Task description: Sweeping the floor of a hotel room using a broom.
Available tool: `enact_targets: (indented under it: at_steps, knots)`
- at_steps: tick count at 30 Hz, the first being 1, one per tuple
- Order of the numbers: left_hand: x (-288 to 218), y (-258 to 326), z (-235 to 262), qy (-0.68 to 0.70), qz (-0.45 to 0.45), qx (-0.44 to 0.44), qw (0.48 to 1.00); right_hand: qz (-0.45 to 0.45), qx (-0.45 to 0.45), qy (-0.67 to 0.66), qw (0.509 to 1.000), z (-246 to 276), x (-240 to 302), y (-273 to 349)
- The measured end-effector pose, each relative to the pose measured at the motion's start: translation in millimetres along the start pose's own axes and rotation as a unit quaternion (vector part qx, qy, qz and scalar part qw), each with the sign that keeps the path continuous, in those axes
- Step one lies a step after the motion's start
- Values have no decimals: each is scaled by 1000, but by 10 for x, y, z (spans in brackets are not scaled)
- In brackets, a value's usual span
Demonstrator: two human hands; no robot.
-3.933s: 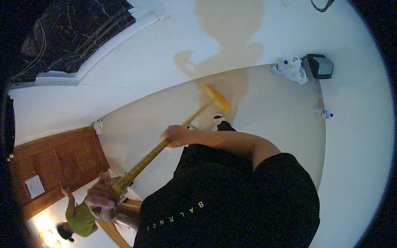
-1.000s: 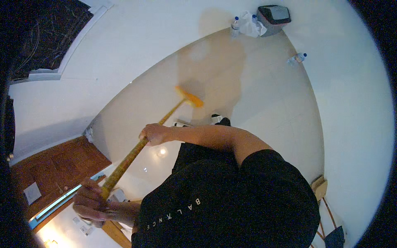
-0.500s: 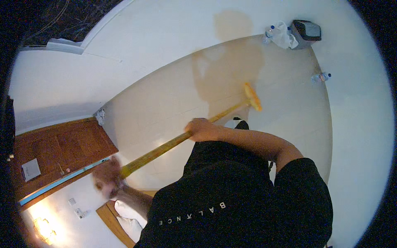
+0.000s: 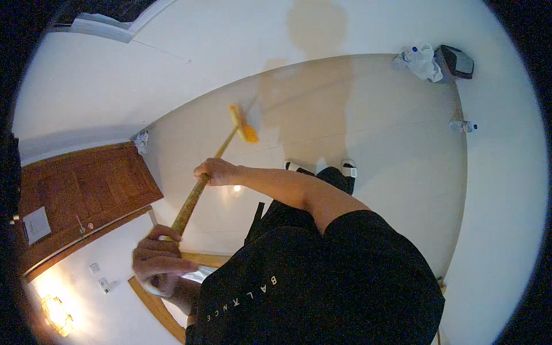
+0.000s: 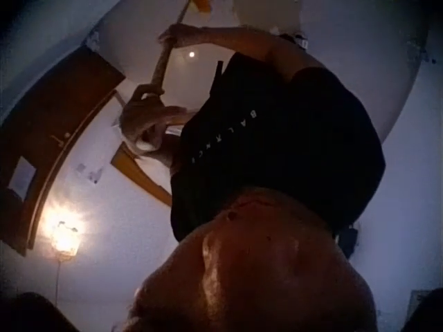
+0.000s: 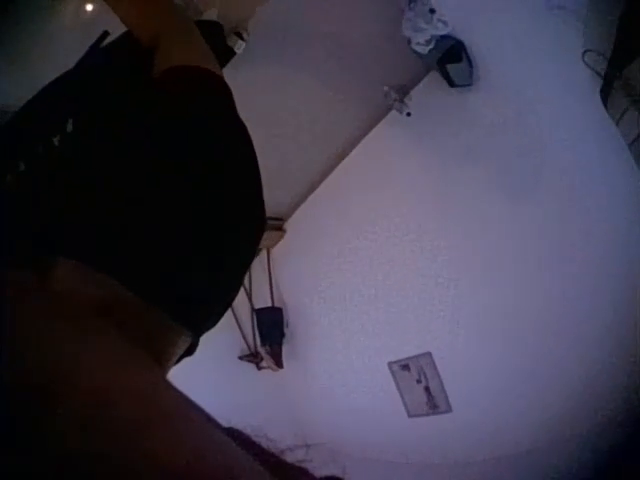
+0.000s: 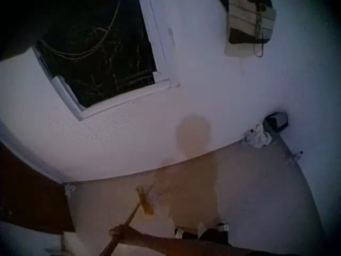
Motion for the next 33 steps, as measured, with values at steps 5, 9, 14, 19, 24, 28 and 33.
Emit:
enact_targets:
  at_steps: [5, 9, 14, 19, 24, 28, 33]
  knots:
    - [-180, 945, 907, -725, 330, 84, 598, 36, 10, -5, 999, 22, 360, -243]
    - [141, 1067, 1704, -731, 346, 123, 576, -3, 24, 92, 995, 265, 403, -211]
    - [1559, 332, 894, 143, 122, -238, 953, -162, 7, 229, 960, 1187, -549, 176]
    - [2246, -541, 389, 269, 95, -68, 956, -234, 31, 249, 939, 1756, -1328, 211]
    - [2571, -638, 1629, 188, 126, -140, 964, -199, 62, 199, 958, 1078, -1627, -1052]
    - [2280, -447, 2581, 23, 33, -237, 971, -94, 118, 67, 986, 163, -1525, -2188]
    - [2168, -482, 2756, -541, 313, -146, 767, 92, 138, -52, 985, -408, -1298, -2960]
Point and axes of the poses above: each hand's wrist, its own y-axis away from the middle knuckle, its own z-axis out of the back of the hand, x = y × z, the point moved 5 cm from there along -y, towards the middle knuckle, and after that the axes turned 5 degrees about -x, right-handed, at the moved point
